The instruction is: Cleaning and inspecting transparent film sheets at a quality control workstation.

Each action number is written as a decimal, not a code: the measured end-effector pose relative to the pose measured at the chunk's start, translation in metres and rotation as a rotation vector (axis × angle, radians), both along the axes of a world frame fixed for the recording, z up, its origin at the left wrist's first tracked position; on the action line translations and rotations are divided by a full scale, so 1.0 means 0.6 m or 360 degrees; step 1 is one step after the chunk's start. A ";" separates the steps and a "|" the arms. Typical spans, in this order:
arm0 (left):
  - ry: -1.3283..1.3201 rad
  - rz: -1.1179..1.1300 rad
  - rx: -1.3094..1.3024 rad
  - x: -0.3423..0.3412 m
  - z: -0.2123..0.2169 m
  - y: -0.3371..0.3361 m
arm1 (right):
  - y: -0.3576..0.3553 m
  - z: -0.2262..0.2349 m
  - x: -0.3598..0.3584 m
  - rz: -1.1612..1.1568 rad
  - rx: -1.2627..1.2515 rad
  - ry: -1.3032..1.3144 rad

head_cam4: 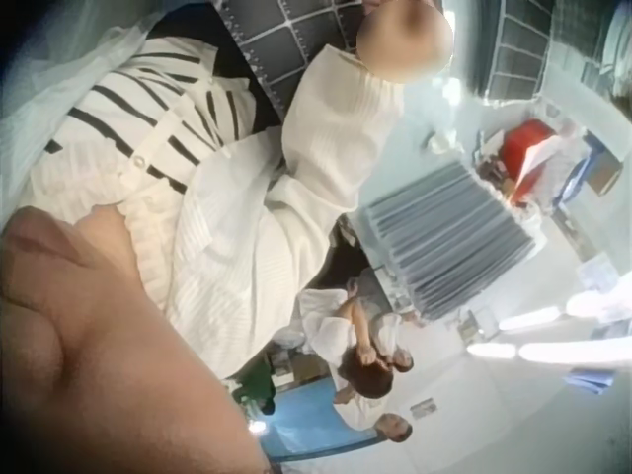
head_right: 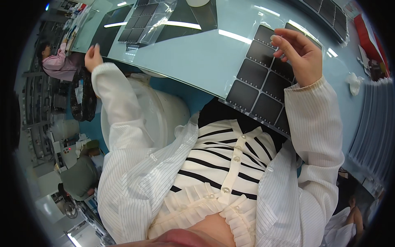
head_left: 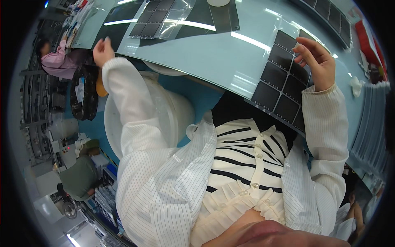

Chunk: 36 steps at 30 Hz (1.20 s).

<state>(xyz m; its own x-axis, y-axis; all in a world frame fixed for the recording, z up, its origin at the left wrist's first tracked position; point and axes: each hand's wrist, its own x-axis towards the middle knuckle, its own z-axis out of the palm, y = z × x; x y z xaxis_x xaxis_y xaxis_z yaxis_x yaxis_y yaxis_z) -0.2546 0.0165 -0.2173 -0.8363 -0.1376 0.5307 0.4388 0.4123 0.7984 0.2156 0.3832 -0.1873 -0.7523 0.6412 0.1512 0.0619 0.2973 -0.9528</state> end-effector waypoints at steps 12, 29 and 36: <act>-0.0883 -0.0330 -0.1635 -0.013 0.084 0.244 | 0.000 0.004 0.009 -0.0054 -0.0114 -0.0044; -0.0901 -0.1333 -0.0180 0.017 0.091 0.147 | -0.010 0.012 0.004 0.0086 -0.0100 -0.0153; -0.0550 -0.1659 -0.0325 0.269 0.228 0.103 | -0.045 0.042 -0.018 0.0207 0.0156 0.0207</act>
<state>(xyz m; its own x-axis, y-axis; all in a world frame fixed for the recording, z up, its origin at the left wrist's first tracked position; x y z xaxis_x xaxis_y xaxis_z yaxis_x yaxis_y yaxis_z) -0.0930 0.0785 -0.0806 -0.5989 0.7804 0.1798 0.4138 0.1094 0.9038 0.2046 0.3561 -0.1619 -0.7980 0.5172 0.3094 -0.1046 0.3867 -0.9162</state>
